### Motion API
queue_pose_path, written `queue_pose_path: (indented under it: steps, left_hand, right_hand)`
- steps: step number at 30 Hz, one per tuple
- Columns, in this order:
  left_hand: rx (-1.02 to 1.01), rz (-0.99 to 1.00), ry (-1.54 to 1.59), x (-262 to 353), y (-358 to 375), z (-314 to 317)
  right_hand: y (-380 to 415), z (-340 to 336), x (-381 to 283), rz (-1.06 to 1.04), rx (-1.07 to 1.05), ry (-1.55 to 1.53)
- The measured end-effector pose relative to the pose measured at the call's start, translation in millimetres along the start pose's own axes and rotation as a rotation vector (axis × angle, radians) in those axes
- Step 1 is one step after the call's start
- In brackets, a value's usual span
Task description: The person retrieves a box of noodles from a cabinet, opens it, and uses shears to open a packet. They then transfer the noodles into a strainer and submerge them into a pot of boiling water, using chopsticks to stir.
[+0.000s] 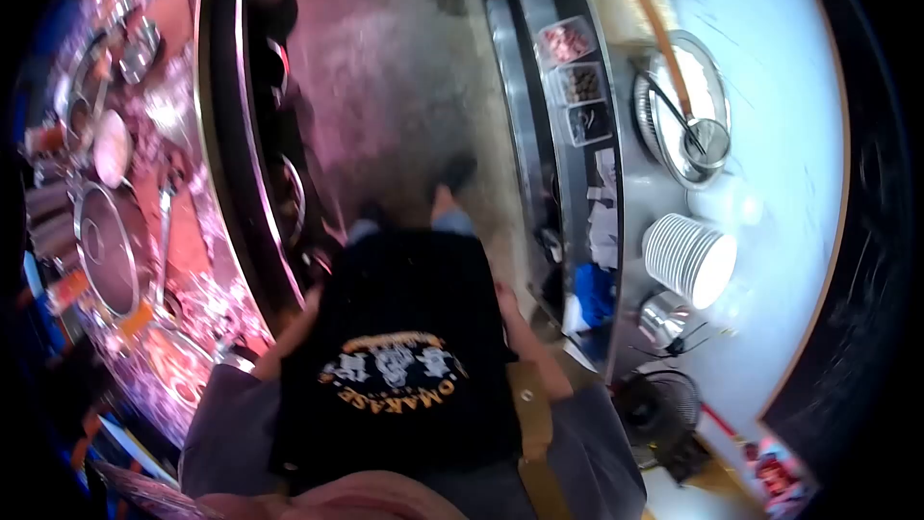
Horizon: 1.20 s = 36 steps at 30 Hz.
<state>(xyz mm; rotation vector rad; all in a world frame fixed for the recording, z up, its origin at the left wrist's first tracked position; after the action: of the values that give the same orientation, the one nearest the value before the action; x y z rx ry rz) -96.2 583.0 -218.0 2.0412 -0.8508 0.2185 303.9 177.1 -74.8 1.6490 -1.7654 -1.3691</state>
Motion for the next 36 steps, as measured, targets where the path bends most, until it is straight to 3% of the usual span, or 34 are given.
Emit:
queue_pose_path:
  steps: [1, 2, 3, 5, 8, 9, 10, 13, 14, 16, 17, 18, 19, 21, 23, 25, 29, 30, 32, 33, 34, 35, 36]
  left_hand:
    - [-0.066, -0.009, 0.046, 6, 10, -10]
    - [-0.129, 0.011, 0.047, 22, 16, -24]
    - [-0.193, 0.047, 0.053, 36, 24, -30]
    - [-0.324, 0.138, 0.040, 78, 41, -51]
    - [-0.494, 0.397, -0.082, 158, 66, -86]
    - [-0.501, 0.594, -0.231, 197, 78, -96]
    - [-0.529, 0.660, -0.291, 221, 74, -83]
    - [-0.452, 0.457, -0.625, 228, 29, -11]
    - [-0.533, 0.628, -0.818, 231, 10, 44]
    - [-0.611, 1.053, -1.154, 300, 58, 124]
    - [-0.637, 0.733, -0.978, 303, 37, 152]
    - [-0.668, 0.684, -0.938, 337, 50, 190]
    - [-0.702, 0.692, -0.929, 373, 68, 232]
    - [-0.774, 0.739, -0.926, 432, 113, 321]
    - [-0.823, 0.751, -0.912, 476, 156, 399]
    - [-0.849, 0.728, -0.903, 517, 193, 470]
    - [-0.999, 0.556, -0.745, 558, 243, 553]
    - [-1.015, 0.548, -0.742, 565, 246, 571]
    - [-0.849, 0.634, -0.576, 593, 245, 595]
    - [-0.928, 0.720, -0.467, 616, 277, 591]
    - [-0.943, 0.416, -0.318, 609, 273, 603]
    - [-0.897, 0.873, -0.193, 586, 250, 627]
    - [-0.448, 1.489, -0.578, 599, 302, 608]
  right_hand:
    - [49, -10, -12, -0.021, -0.028, -0.333]
    - [73, -13, 11, 0.089, 0.010, -0.242]
    - [91, -6, 35, 0.028, 0.051, -0.464]
    - [121, 8, 86, 0.181, 0.000, -0.748]
    - [157, 31, 146, 0.197, 0.052, -0.976]
    - [172, 34, 160, 0.185, 0.096, -1.034]
    - [184, 44, 175, 0.196, 0.149, -1.071]
    - [221, 93, 255, 0.144, 0.317, -1.190]
    - [239, 106, 293, 0.174, 0.392, -1.272]
    - [289, 112, 349, -0.033, 0.653, -0.686]
    - [299, 146, 403, -0.022, 0.716, -0.484]
    - [342, 165, 444, 0.126, 0.698, -0.682]
    - [383, 173, 482, 0.259, 0.679, -0.864]
    - [438, 207, 570, 0.510, 0.590, -0.851]
    - [512, 194, 623, 0.626, 0.680, -1.027]
    - [545, 152, 683, 0.667, 0.947, -0.871]
    - [548, 60, 775, 0.531, 1.168, -1.003]
    - [538, 40, 796, 0.511, 1.125, -1.048]
    - [528, 11, 830, 0.514, 1.066, -1.074]
    - [522, 6, 842, 0.487, 0.981, -1.168]
    - [518, -4, 857, 0.455, 0.901, -1.257]
    - [513, 2, 876, 0.476, 0.831, -1.311]
    - [513, 5, 893, 0.405, 0.823, -1.309]
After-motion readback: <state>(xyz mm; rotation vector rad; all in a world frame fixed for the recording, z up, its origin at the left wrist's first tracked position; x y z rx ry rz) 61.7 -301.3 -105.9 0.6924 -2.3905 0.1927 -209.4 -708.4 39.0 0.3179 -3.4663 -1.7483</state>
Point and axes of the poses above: each hand's wrist, its own y-axis away from the middle knuckle, its own z-axis out of the palm, x = y × z, the point moved 8 cm from there along -y, towards the middle knuckle, and after that the axes turned 3 degrees about y, right-handed, at the moved point
